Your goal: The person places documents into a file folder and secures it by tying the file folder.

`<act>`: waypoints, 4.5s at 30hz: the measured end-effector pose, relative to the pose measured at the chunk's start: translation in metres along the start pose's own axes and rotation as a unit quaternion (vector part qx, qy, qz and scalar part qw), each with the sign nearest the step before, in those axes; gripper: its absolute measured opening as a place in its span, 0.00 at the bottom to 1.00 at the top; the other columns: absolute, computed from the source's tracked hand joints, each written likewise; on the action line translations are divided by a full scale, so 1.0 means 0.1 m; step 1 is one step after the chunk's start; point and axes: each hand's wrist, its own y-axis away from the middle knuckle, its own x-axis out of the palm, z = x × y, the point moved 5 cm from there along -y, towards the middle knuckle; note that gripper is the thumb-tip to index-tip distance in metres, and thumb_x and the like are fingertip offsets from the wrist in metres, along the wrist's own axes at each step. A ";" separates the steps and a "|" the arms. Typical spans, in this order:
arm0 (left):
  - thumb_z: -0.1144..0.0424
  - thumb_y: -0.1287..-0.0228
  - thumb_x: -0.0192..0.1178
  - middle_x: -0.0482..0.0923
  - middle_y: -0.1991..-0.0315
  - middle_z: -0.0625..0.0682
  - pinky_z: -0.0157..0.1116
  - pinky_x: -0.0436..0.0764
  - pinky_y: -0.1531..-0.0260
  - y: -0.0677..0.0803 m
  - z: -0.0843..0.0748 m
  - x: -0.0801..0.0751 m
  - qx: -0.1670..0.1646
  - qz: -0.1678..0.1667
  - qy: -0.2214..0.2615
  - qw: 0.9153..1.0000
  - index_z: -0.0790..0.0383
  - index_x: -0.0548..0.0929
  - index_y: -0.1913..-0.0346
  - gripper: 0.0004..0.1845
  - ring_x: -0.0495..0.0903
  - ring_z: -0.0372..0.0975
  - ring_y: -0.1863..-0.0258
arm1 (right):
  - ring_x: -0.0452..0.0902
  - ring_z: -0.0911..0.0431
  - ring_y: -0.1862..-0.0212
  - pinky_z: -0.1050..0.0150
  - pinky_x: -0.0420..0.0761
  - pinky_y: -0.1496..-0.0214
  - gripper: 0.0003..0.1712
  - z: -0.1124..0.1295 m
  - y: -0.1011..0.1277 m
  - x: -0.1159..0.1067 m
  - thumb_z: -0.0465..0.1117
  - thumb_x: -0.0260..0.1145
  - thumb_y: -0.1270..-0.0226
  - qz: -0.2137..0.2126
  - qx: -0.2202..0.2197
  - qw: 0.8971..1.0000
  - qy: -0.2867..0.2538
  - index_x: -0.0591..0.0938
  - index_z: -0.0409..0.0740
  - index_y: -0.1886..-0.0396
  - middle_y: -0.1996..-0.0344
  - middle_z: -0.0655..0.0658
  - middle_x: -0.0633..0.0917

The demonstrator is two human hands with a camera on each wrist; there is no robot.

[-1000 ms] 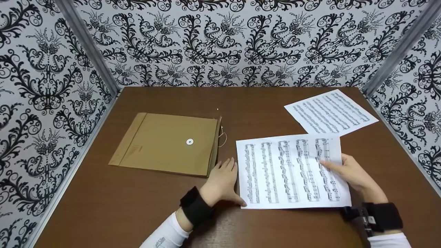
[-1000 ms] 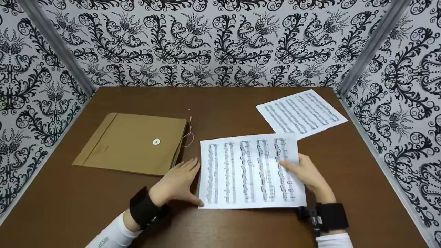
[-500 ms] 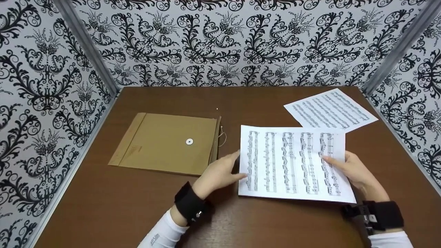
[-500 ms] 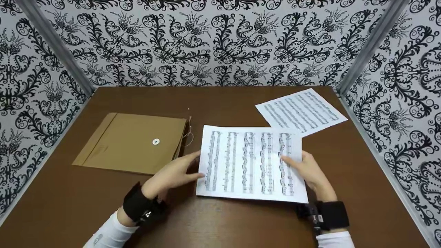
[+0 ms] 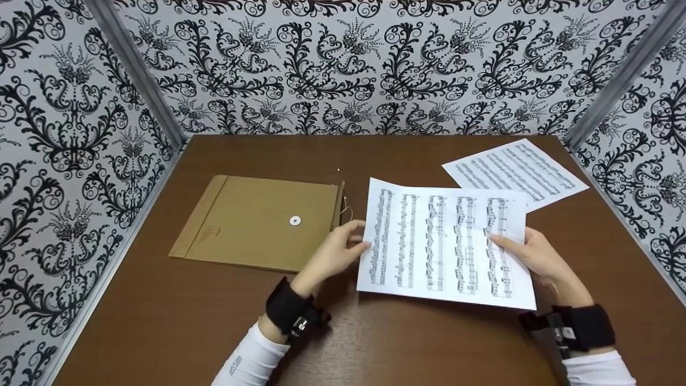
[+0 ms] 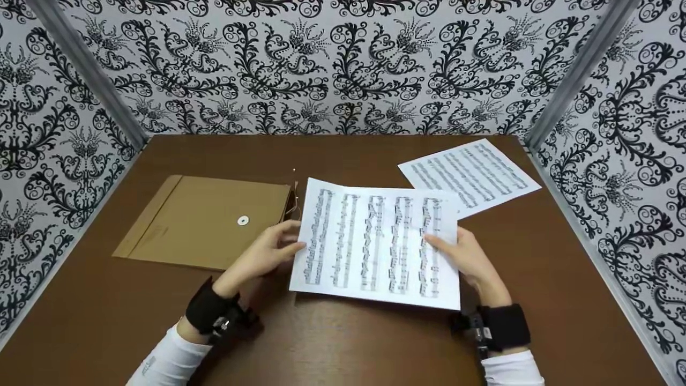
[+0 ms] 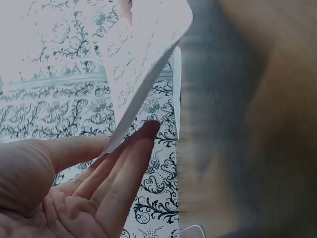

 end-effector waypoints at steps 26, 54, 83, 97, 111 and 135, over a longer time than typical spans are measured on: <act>0.67 0.23 0.53 0.88 0.50 0.65 0.30 0.83 0.73 0.02 0.18 -0.58 -0.092 0.005 0.157 0.983 0.69 0.68 0.28 0.24 0.88 0.34 0.69 | 0.92 0.56 0.68 0.62 0.89 0.67 0.08 0.35 -0.32 0.29 0.43 0.60 0.21 0.015 -0.025 0.998 -0.064 0.79 0.50 0.48 0.67 0.53 0.92; 0.64 0.22 0.54 0.90 0.64 0.43 0.26 0.78 0.74 0.10 0.28 -0.91 -0.127 -0.016 0.204 0.971 0.68 0.65 0.26 0.27 0.88 0.33 0.68 | 0.92 0.57 0.64 0.63 0.90 0.64 0.25 0.51 -0.52 0.47 0.42 0.57 0.20 0.059 -0.050 0.995 -0.066 0.67 0.36 0.31 0.62 0.53 0.92; 0.69 0.35 0.66 0.86 0.47 0.67 0.41 0.89 0.61 0.10 0.43 -0.90 -0.135 -0.087 -0.082 0.984 0.72 0.78 0.34 0.26 0.89 0.52 0.55 | 0.91 0.61 0.67 0.66 0.89 0.65 0.30 0.43 -0.55 0.58 0.43 0.59 0.21 0.033 -0.031 0.999 0.029 0.69 0.26 0.30 0.66 0.59 0.90; 0.71 0.39 0.67 0.86 0.48 0.68 0.48 0.83 0.42 0.00 0.49 -0.69 -0.089 -0.115 -0.124 0.982 0.76 0.82 0.41 0.23 0.87 0.55 0.47 | 0.90 0.61 0.67 0.66 0.89 0.65 0.29 0.39 -0.56 0.54 0.44 0.58 0.20 0.013 -0.019 0.999 0.028 0.70 0.26 0.31 0.67 0.58 0.90; 0.64 0.37 0.70 0.82 0.42 0.67 0.51 0.78 0.36 0.00 0.46 -0.56 -0.087 -0.088 -0.229 0.966 0.72 0.83 0.40 0.23 0.81 0.56 0.39 | 0.90 0.61 0.68 0.66 0.89 0.66 0.31 0.38 -0.58 0.51 0.48 0.59 0.20 0.011 -0.009 0.999 0.047 0.71 0.26 0.32 0.68 0.59 0.90; 0.45 0.29 0.61 0.71 0.29 0.67 0.59 0.64 0.24 -0.10 0.37 -0.43 -0.077 0.036 -0.404 0.911 0.67 0.76 0.32 0.33 0.67 0.65 0.27 | 0.89 0.63 0.68 0.67 0.88 0.65 0.31 0.34 -0.59 0.46 0.45 0.58 0.20 0.010 0.001 0.999 0.046 0.69 0.23 0.31 0.68 0.59 0.89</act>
